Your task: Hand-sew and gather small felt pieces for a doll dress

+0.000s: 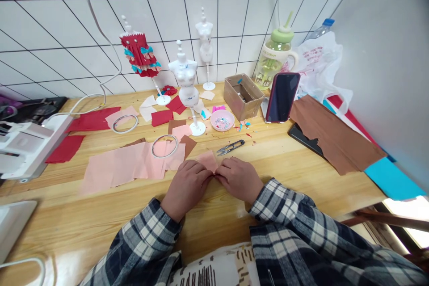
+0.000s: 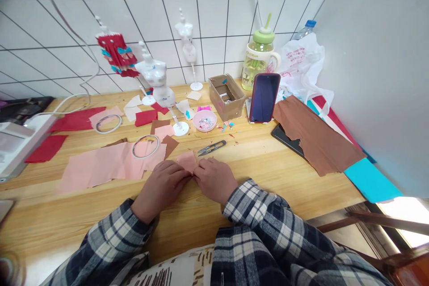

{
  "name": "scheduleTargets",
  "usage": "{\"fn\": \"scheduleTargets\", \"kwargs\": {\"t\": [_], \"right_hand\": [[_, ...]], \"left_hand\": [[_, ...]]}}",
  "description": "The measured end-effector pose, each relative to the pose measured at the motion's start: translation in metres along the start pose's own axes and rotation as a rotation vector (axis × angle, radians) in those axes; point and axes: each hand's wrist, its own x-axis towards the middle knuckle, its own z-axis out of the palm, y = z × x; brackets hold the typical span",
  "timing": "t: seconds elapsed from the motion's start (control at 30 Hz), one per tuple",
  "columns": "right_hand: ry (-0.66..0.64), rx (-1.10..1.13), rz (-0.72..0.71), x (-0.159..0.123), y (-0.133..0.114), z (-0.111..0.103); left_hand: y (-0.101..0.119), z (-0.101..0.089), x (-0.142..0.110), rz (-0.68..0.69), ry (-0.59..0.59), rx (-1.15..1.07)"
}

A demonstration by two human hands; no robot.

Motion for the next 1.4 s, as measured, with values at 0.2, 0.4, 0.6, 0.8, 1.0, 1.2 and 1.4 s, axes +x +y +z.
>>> {"fn": "scheduleTargets", "kwargs": {"t": [0.2, 0.4, 0.6, 0.8, 1.0, 1.2, 1.4], "right_hand": [[0.001, 0.018, 0.009, 0.0007, 0.0014, 0.0013], [-0.041, 0.079, 0.066, 0.0029, 0.0037, 0.0033], [-0.002, 0.092, 0.068, 0.0026, 0.0011, 0.0024], [-0.020, 0.075, 0.089, 0.0022, 0.0006, 0.0028], [0.027, 0.091, 0.066, 0.0006, 0.0001, 0.0012], [-0.015, 0.035, 0.063, 0.0011, 0.0006, 0.0015], [-0.021, 0.015, 0.059, 0.0008, 0.0014, 0.0016]], "left_hand": [[0.0004, -0.0009, 0.0000, 0.024, -0.003, 0.017], [0.0012, 0.0010, 0.0007, -0.004, -0.020, 0.009], [0.0019, 0.0015, 0.0012, 0.005, -0.011, 0.004], [0.0015, 0.0033, 0.0012, 0.004, -0.035, 0.019], [0.0015, 0.0050, 0.0013, -0.008, -0.036, 0.019], [0.0021, 0.0034, 0.0022, 0.020, 0.018, 0.024], [0.0018, 0.0048, 0.0008, 0.005, -0.009, 0.029]]}}
